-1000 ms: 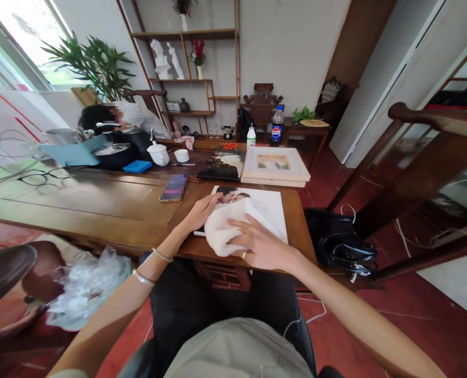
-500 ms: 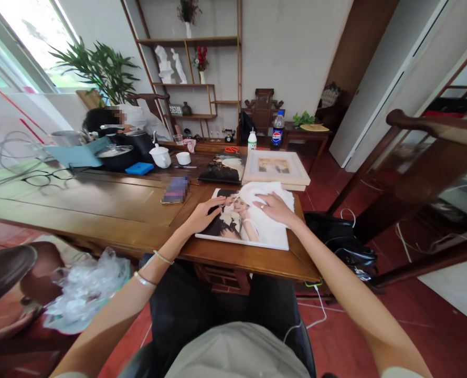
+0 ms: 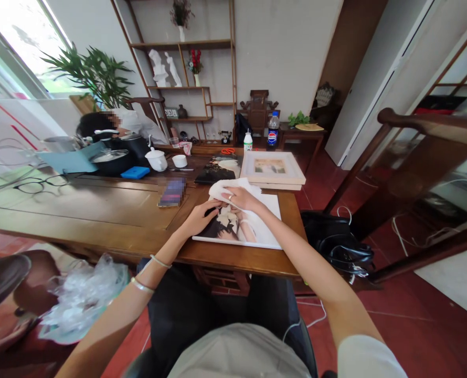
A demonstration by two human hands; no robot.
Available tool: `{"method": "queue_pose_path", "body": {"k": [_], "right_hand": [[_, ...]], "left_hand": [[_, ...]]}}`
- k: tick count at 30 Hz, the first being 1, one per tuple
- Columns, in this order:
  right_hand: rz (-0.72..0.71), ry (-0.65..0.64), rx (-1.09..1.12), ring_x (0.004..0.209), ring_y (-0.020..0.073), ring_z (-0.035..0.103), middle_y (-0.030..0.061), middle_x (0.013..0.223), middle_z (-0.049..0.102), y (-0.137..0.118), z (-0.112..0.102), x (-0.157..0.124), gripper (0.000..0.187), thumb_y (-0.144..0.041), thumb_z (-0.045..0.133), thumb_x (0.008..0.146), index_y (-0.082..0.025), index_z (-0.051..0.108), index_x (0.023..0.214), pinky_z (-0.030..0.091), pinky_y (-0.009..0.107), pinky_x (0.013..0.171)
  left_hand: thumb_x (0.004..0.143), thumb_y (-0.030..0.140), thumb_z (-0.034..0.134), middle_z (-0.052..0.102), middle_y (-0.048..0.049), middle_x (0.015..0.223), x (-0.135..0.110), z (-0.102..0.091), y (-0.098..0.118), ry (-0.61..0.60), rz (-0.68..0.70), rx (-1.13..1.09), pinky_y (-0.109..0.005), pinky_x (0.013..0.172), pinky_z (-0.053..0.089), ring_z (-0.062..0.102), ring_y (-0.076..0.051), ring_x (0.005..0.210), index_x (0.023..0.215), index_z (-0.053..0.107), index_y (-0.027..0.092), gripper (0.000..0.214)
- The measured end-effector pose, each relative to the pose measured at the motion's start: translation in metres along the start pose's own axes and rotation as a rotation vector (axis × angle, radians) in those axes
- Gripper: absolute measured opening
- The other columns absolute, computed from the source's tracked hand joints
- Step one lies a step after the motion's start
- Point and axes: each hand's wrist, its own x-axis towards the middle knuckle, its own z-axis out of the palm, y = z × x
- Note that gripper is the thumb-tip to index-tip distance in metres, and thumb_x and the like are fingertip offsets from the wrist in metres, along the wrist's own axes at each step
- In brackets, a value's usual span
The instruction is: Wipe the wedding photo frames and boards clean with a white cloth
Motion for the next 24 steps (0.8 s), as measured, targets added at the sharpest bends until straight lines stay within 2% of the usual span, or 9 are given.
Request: {"method": "queue_pose_path", "body": {"k": [3, 6, 8, 10, 12, 14, 18, 21, 24], "right_hand": [[-0.025, -0.009, -0.055, 0.115, 0.0265, 0.051, 0.0080, 0.125, 0.058, 0.022, -0.020, -0.027, 0.046, -0.049, 0.041, 0.090, -0.020, 0.057, 0.122, 0.036, 0.043, 0.100], [0.087, 0.046, -0.195, 0.126, 0.0293, 0.040, 0.0087, 0.133, 0.050, 0.045, -0.035, -0.055, 0.048, -0.048, 0.039, 0.090, -0.020, 0.054, 0.125, 0.028, 0.047, 0.105], [0.128, 0.059, -0.302, 0.129, 0.0297, 0.035, 0.0096, 0.134, 0.049, 0.050, -0.039, -0.071, 0.045, -0.044, 0.040, 0.090, -0.019, 0.054, 0.125, 0.023, 0.049, 0.106], [0.063, 0.036, -0.406, 0.131, 0.0293, 0.033, 0.0099, 0.133, 0.050, 0.042, -0.034, -0.088, 0.037, -0.034, 0.041, 0.090, -0.020, 0.058, 0.120, 0.019, 0.053, 0.107], [-0.051, -0.009, -0.474, 0.132, 0.0279, 0.030, 0.0093, 0.132, 0.052, 0.021, -0.023, -0.107, 0.032, -0.023, 0.041, 0.088, -0.022, 0.062, 0.112, 0.016, 0.057, 0.106], [-0.128, -0.065, -0.475, 0.134, 0.0256, 0.027, 0.0080, 0.132, 0.052, -0.008, -0.007, -0.127, 0.035, -0.013, 0.042, 0.084, -0.025, 0.063, 0.109, 0.014, 0.060, 0.105], [-0.205, -0.127, -0.411, 0.135, 0.0241, 0.024, 0.0070, 0.139, 0.044, -0.054, 0.015, -0.159, 0.035, -0.011, 0.047, 0.080, -0.027, 0.063, 0.107, 0.014, 0.058, 0.107], [-0.237, -0.137, -0.396, 0.134, 0.0227, 0.028, 0.0072, 0.136, 0.048, -0.054, 0.013, -0.157, 0.031, -0.015, 0.047, 0.084, -0.026, 0.062, 0.109, 0.015, 0.055, 0.108], [-0.258, -0.105, -0.430, 0.134, 0.0221, 0.028, 0.0089, 0.134, 0.049, -0.029, -0.002, -0.136, 0.027, -0.022, 0.045, 0.088, -0.024, 0.062, 0.110, 0.018, 0.052, 0.109]], "left_hand": [[0.086, 0.024, 0.046, 0.058, -0.0079, 0.126, -0.001, 0.001, -0.001, 0.015, -0.023, -0.002, -0.036, 0.106, 0.035, 0.051, -0.020, 0.120, 0.114, 0.061, 0.017, 0.032], [0.086, 0.027, 0.047, 0.057, -0.0075, 0.128, -0.001, 0.002, 0.000, 0.015, -0.036, 0.009, -0.037, 0.107, 0.035, 0.050, -0.020, 0.121, 0.114, 0.061, 0.017, 0.032], [0.086, 0.028, 0.047, 0.057, -0.0078, 0.128, -0.001, 0.002, 0.000, 0.017, -0.045, 0.024, -0.037, 0.107, 0.035, 0.050, -0.020, 0.121, 0.114, 0.061, 0.017, 0.033], [0.086, 0.028, 0.046, 0.057, -0.0083, 0.128, -0.001, 0.002, 0.001, 0.016, -0.048, 0.030, -0.036, 0.106, 0.036, 0.050, -0.020, 0.121, 0.114, 0.061, 0.016, 0.034], [0.087, 0.029, 0.045, 0.056, -0.0089, 0.128, -0.001, 0.002, 0.002, 0.013, -0.051, 0.031, -0.036, 0.106, 0.036, 0.050, -0.021, 0.121, 0.114, 0.061, 0.016, 0.035], [0.087, 0.029, 0.045, 0.056, -0.0089, 0.128, -0.001, 0.002, 0.003, 0.009, -0.056, 0.029, -0.037, 0.107, 0.035, 0.050, -0.020, 0.122, 0.114, 0.061, 0.015, 0.035], [0.087, 0.027, 0.044, 0.056, -0.0074, 0.129, -0.001, 0.001, 0.004, 0.000, -0.053, 0.013, -0.037, 0.108, 0.034, 0.049, -0.020, 0.123, 0.115, 0.061, 0.017, 0.034], [0.087, 0.027, 0.044, 0.055, -0.0079, 0.130, -0.001, 0.001, 0.004, -0.011, -0.044, 0.002, -0.038, 0.108, 0.033, 0.048, -0.020, 0.124, 0.116, 0.060, 0.016, 0.035], [0.087, 0.028, 0.044, 0.054, -0.0092, 0.130, -0.001, 0.000, 0.002, -0.016, -0.035, 0.006, -0.038, 0.108, 0.033, 0.047, -0.020, 0.124, 0.117, 0.060, 0.015, 0.036]]}}
